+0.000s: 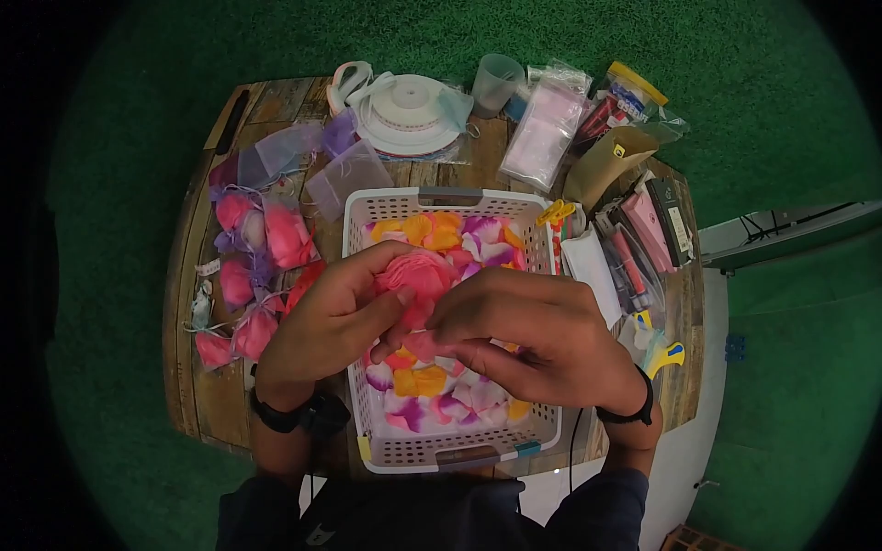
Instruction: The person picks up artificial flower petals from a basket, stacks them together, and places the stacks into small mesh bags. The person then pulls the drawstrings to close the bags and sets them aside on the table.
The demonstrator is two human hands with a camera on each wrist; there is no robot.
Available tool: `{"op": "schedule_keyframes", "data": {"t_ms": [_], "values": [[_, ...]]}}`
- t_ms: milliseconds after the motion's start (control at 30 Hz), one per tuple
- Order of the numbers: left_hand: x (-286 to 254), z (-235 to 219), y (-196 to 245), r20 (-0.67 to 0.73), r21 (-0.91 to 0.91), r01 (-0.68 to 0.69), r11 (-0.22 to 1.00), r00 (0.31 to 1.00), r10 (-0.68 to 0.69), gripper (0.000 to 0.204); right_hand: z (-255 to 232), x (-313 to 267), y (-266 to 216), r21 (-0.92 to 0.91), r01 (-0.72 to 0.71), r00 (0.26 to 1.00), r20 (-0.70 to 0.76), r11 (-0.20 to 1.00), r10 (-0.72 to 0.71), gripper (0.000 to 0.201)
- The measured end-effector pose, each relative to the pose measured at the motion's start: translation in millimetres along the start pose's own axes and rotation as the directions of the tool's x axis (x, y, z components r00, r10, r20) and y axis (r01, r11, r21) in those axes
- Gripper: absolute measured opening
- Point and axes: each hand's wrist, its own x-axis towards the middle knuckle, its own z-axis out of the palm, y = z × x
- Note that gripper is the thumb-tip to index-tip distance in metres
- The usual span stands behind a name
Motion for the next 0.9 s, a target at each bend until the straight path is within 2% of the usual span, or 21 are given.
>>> {"op": "schedule_keyframes", "data": {"t_ms": [133,300,367,400,467,533,600,633,700,800,867,900], "values": [[-0.4,1.2,-1.6,0.0,-0.007,0.007,1.0,1.0,-0.007,0.03,-1.2,8.4,-3.1,-0.017,-0.042,0.998,0.04,0.999,0.042,0.018],[-6.0,8.2,6.5,-0.048,0.101,0.012,0.995,0.999,-0.007,0.033,-3.4,18.4,-5.8,-0.091,-0.145,0.983,0.097,0.985,0.154,0.015],[-6.1,8.1,4.0,-0.05,0.117,-0.015,0.993,0.999,0.021,0.03,-0.6,22.6,-7.4,-0.291,-0.123,0.976,0.138,0.949,0.169,0.019],[-6.4,7.8,3.1,-0.049,0.136,-0.041,0.99,0.998,0.048,0.027,3.1,23.3,-7.1,-0.291,-0.122,0.976,0.14,0.949,0.169,0.019],[-7.2,6.7,3.7,-0.048,0.186,-0.052,0.981,0.997,0.062,0.028,10.4,23.3,-6.3,-0.166,-0.238,0.97,0.006,0.957,0.242,0.023],[-7.6,6.4,2.5,-0.044,0.238,-0.064,0.969,0.996,0.076,0.029,10.7,25.2,-6.8,-0.184,-0.226,0.973,0.001,0.956,0.23,0.025],[-7.5,7.0,-2.1,-0.027,0.294,-0.154,0.943,0.985,0.17,0.029,10.2,26.4,-6.3,-0.202,-0.215,0.976,-0.001,0.955,0.22,0.028],[-9.2,7.1,0.3,-0.031,0.292,-0.155,0.944,0.985,0.171,0.029,9.7,26.2,-4.9,-0.242,-0.164,0.986,-0.008,0.956,0.167,0.027],[-13.5,6.7,8.4,0.031,0.266,-0.085,0.96,0.996,0.08,0.029,7.0,25.8,-4.5,-0.283,-0.108,0.994,-0.01,0.953,0.11,0.026],[-15.3,8.5,9.8,0.023,0.226,-0.074,0.971,0.997,0.07,0.03,4.4,25.4,-6.0,-0.328,-0.106,0.992,0.023,0.938,0.12,0.03],[-16.4,6.7,14.1,0.038,0.243,-0.053,0.968,0.998,0.046,0.031,5.6,28.4,-8.0,-0.447,-0.059,0.998,-0.031,0.892,0.051,0.034],[-17.0,5.7,16.2,0.052,0.262,-0.034,0.965,0.998,0.021,0.032,6.1,28.6,-7.8,-0.448,-0.06,0.998,-0.032,0.892,0.051,0.034]]}}
